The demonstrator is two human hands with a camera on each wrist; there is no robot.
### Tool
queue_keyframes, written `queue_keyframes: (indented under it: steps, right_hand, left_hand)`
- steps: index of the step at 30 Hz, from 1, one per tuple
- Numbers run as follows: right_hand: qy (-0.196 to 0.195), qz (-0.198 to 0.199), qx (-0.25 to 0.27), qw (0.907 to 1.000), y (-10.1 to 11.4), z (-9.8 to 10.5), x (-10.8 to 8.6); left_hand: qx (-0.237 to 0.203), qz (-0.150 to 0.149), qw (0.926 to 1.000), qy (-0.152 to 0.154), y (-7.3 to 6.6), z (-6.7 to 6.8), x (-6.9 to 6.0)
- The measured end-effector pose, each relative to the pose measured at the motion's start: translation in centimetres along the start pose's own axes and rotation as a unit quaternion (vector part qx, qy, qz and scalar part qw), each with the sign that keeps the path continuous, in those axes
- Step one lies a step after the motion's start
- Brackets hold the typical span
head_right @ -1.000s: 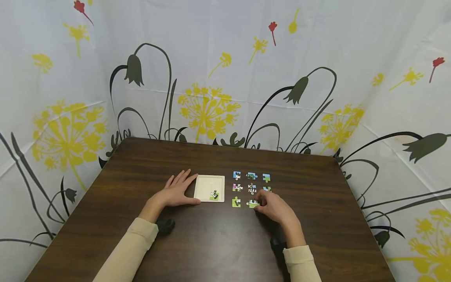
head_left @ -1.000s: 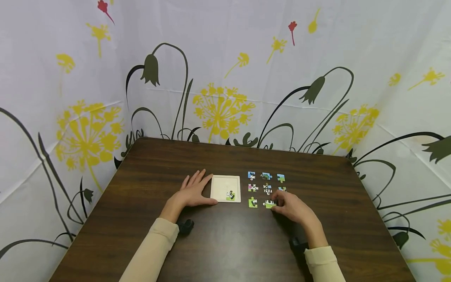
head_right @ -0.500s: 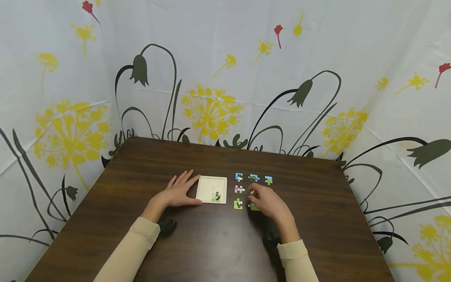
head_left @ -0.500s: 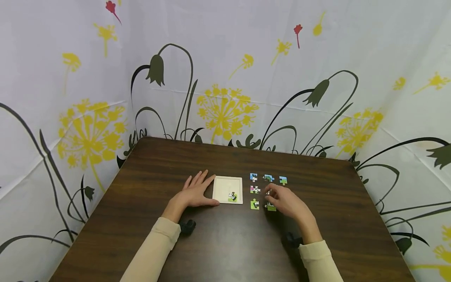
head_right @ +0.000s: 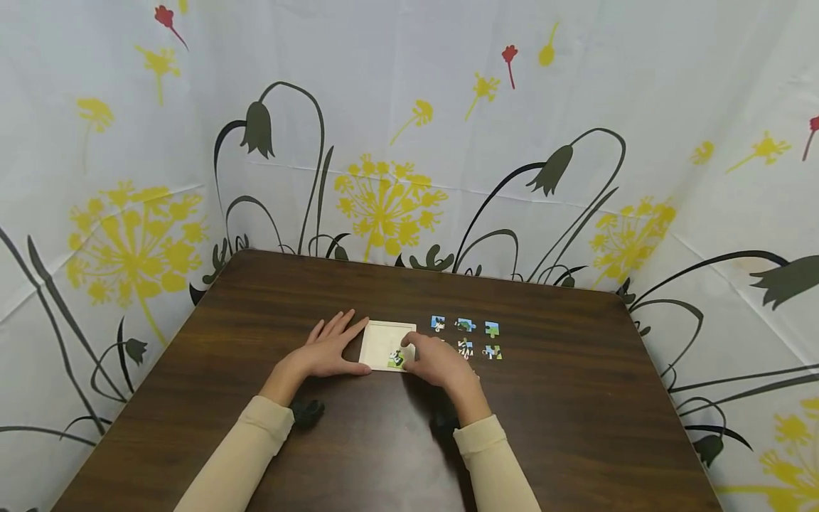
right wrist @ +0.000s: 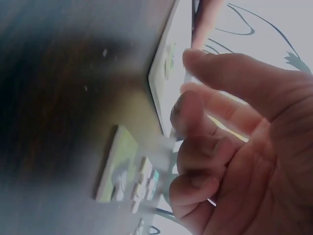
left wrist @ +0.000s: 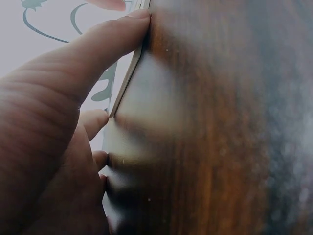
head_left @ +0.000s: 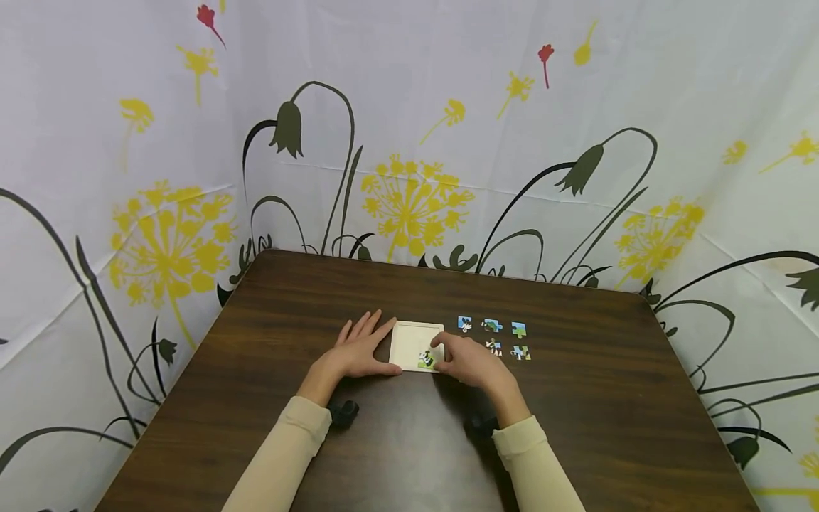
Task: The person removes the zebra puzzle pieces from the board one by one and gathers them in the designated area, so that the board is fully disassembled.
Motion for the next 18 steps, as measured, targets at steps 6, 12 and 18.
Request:
queue_keyframes:
  steps: [6, 12, 18]
  right_hand:
    - [-0.007, -0.011, -0.016, 0.9998, -0.01, -0.44, 0.61]
    - [0.006, -0.003, -0.004, 1.0, 0.03, -0.94, 0.93]
    - [0.014, -0.011, 0.013, 0.9998, 0.05, -1.07, 0.96]
  left_hand:
    - [-0.002, -0.004, 1.0, -0.006, 0.26, 0.14, 0.29]
    - [0.003, -0.005, 1.0, -0.004, 0.03, 0.37, 0.31]
    - [-0.003, -0.004, 1.0, -0.003, -0.14, 0.27, 0.03]
Point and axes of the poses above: each hand's wrist, its own x-axis towards the middle knuckle, its own z-axis out of the back of the hand, y = z × x, the point moved 5 cm from there along x, towards the middle knuckle, and after that the axes turned 4 degrees about -y, right-handed, at the moved point
